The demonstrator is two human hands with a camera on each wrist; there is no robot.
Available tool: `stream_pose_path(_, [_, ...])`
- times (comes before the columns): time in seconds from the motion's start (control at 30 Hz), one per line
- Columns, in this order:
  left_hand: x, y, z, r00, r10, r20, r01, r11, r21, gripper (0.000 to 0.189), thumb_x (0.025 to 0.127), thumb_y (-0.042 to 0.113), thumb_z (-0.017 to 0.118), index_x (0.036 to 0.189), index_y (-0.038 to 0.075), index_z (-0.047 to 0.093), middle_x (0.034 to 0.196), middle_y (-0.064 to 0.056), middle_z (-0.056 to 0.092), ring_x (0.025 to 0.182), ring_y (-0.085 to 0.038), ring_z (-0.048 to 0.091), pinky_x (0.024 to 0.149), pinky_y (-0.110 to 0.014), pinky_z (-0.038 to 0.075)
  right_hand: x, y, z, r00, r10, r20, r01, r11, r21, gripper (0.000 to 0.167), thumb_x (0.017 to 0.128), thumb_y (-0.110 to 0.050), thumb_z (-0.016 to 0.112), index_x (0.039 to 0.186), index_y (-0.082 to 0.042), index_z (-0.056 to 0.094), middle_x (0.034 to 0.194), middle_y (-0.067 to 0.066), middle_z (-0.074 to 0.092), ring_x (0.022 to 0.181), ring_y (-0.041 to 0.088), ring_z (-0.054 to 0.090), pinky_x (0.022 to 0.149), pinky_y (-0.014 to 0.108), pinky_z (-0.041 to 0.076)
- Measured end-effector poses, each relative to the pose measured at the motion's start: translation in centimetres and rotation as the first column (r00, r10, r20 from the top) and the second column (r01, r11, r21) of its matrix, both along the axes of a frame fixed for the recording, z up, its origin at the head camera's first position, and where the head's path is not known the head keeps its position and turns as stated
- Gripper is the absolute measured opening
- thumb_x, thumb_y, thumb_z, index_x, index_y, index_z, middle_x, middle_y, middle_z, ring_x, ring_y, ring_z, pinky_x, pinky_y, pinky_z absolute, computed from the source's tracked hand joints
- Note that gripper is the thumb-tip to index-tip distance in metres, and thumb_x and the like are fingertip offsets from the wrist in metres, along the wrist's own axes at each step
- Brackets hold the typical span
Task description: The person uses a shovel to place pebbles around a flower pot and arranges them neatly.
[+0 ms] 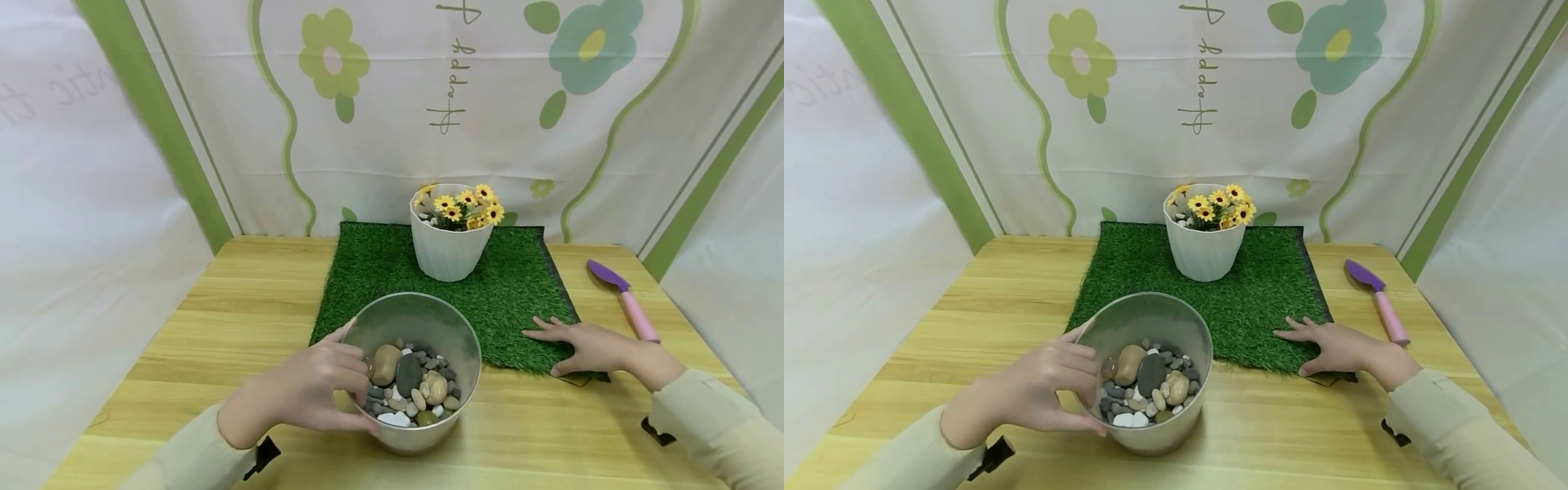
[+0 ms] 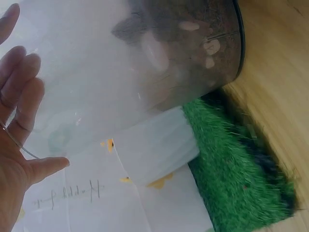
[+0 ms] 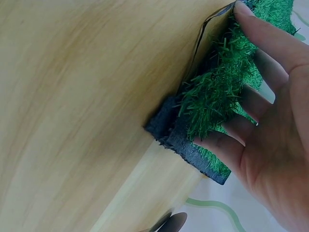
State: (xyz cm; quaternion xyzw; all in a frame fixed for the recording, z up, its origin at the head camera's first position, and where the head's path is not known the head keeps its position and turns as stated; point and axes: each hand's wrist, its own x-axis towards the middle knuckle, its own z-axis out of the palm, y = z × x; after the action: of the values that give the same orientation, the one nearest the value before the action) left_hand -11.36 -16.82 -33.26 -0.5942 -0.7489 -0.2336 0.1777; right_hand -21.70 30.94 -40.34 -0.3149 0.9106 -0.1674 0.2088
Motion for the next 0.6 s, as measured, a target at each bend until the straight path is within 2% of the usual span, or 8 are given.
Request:
stream_pose_path(0.2, [0.0, 1.4, -0.1, 1.0, -0.016, -0.018, 0.017, 1.0, 0.016, 0.038, 0.076, 0.038, 0.091, 0.067, 0.021, 0.058, 0.067, 0.016, 0.055, 0.069, 0.001, 0.049, 0.104, -0.069, 0.044, 0.1, 0.1, 0.0, 1.0, -0.003, 0.008, 0.003, 1.0, -0.005, 0.08, 0.086, -0.043, 0.08, 0.155, -0.017, 0.048, 0.164, 0.023, 0.025, 0.143, 0.057, 0.023, 0.071, 0.028, 0.051])
stream_pose_path(0.43, [0.3, 2.5, -0.2, 0.999, 0.009, -0.049, -0.008, 1.0, 0.017, 0.038, 0.075, 0.041, 0.092, 0.068, 0.021, 0.06, 0.07, 0.016, 0.058, 0.072, 0.002, 0.053, 0.104, -0.068, 0.044, 0.1, 0.2, 0.1, 1.0, -0.003, 0.002, 0.003, 1.0, -0.003, 0.08, 0.087, -0.042, 0.08, 0.155, -0.016, 0.047, 0.163, 0.024, 0.025, 0.142, 0.056, 0.026, 0.068, 0.027, 0.05])
stream_pose_path(0.5, [0.3, 2.5, -0.3, 0.999, 0.012, -0.031, -0.011, 1.0, 0.016, 0.037, 0.075, 0.041, 0.092, 0.07, 0.021, 0.061, 0.071, 0.016, 0.058, 0.074, 0.002, 0.053, 0.104, -0.069, 0.043, 0.1, 0.1, 0.1, 1.0, -0.004, 0.008, 0.004, 1.0, -0.006, 0.08, 0.087, -0.041, 0.08, 0.155, -0.016, 0.047, 0.164, 0.025, 0.025, 0.142, 0.056, 0.028, 0.066, 0.027, 0.049])
stream_pose_path(0.6, [0.4, 2.3, -0.4, 0.999, -0.011, 0.033, 0.01, 0.999, 0.037, 0.032, 0.075, 0.039, 0.092, 0.076, 0.02, 0.066, 0.076, 0.015, 0.062, 0.079, 0.001, 0.055, 0.106, -0.071, 0.04, 0.0, 0.0, 0.2, 1.0, -0.004, 0.019, 0.004, 1.0, -0.011, 0.08, 0.087, -0.041, 0.08, 0.156, -0.016, 0.047, 0.164, 0.025, 0.024, 0.143, 0.056, 0.026, 0.066, 0.026, 0.049])
